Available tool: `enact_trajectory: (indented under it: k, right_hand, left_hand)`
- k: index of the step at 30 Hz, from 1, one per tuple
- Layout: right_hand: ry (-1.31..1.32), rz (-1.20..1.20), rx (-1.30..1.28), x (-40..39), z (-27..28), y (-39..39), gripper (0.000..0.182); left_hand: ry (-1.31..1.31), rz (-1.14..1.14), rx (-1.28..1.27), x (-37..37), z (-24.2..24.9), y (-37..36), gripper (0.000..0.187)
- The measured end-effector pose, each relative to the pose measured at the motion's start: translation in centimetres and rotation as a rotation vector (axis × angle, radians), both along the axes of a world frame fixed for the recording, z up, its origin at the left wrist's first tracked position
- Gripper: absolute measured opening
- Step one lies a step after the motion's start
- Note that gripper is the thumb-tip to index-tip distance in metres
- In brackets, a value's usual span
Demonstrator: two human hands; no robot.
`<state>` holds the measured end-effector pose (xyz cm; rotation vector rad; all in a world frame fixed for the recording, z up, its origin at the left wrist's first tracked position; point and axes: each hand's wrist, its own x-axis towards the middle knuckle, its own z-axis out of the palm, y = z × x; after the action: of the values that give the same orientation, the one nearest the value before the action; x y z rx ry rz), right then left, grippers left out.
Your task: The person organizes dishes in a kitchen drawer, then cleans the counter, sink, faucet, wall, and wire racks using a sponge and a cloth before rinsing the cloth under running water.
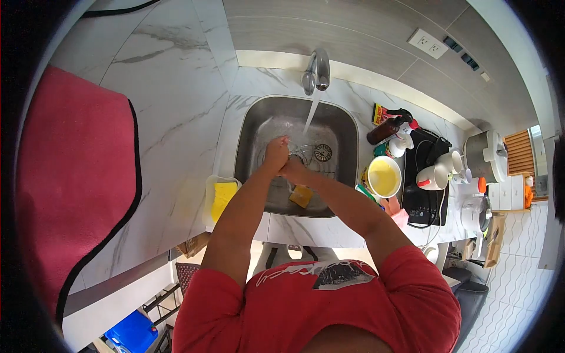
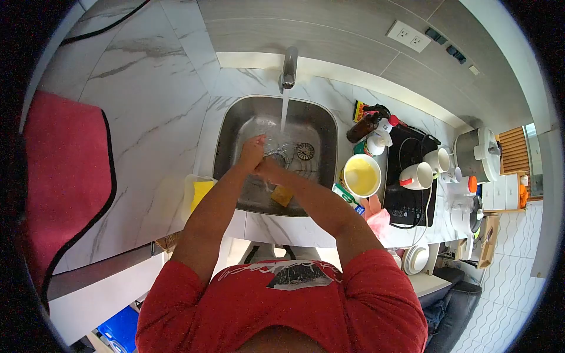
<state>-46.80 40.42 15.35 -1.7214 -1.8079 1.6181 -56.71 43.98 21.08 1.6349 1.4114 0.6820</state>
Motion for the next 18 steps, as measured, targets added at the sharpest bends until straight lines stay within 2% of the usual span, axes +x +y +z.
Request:
enact_trajectory:
  k: [2, 3, 5, 6, 7, 8, 9, 11, 12, 14, 15, 17, 18]
  right_hand:
    - [-0.205, 0.085, 0.279, -0.4, 0.2, -0.5, 0.038]
    - [-0.277, 0.110, 0.373, -0.5, 1.0, -0.7, 0.038]
    - [0.085, -0.048, 0.546, -0.2, 6.6, -1.5, 0.027]
    - [0.087, -0.049, 0.545, 0.5, 6.8, -1.2, 0.027]
    - [0.328, -0.186, 0.159, 1.5, 7.2, -0.3, 0.030]
    - [0.455, -0.241, -0.040, 2.0, 7.4, 0.4, 0.032]
    - [0.559, -0.315, -0.238, 2.4, 7.7, 1.1, 0.034]
    - [0.667, -0.543, -0.163, 2.3, 8.4, 2.1, 0.032]
    - [0.671, -0.540, -0.163, 1.9, 8.8, 2.5, 0.032]
    - [0.606, -0.705, 0.095, 0.2, 10.9, 3.1, 0.031]
    - [0.612, -0.702, 0.091, -0.7, 12.2, 3.0, 0.031]
    - [0.718, -0.845, -0.255, -2.5, 15.1, 3.1, 0.027]
    - [0.719, -0.841, -0.253, -3.1, 14.5, 3.6, 0.027]
  left_hand:
    - [0.016, 0.178, 0.205, 0.0, -3.8, 0.3, 0.033]
    - [0.016, 0.179, 0.208, -0.1, -4.4, 0.7, 0.033]
    - [-0.106, 0.360, -0.065, -0.6, -5.0, 1.7, 0.036]
    - [-0.104, 0.360, -0.065, -1.2, -3.1, 1.8, 0.036]
    - [-0.217, 0.326, -0.228, -2.2, 0.8, 1.9, 0.040]
    - [-0.330, 0.288, -0.391, -3.0, 3.0, 2.0, 0.043]
    - [-0.328, 0.291, -0.389, -3.5, 2.5, 2.5, 0.043]
    - [-0.026, 0.257, 0.194, -4.6, 1.1, 3.3, 0.048]
    - [-0.022, 0.259, 0.197, -5.3, 0.8, 3.6, 0.048]
    - [0.289, 0.042, 0.347, -6.0, 1.4, 3.8, 0.047]
    - [0.393, -0.028, 0.400, -6.1, 2.0, 3.8, 0.046]
    - [-0.362, 0.292, -0.022, -4.4, 7.1, 2.8, 0.051]
    - [-0.361, 0.294, -0.018, -3.7, 8.2, 2.6, 0.051]
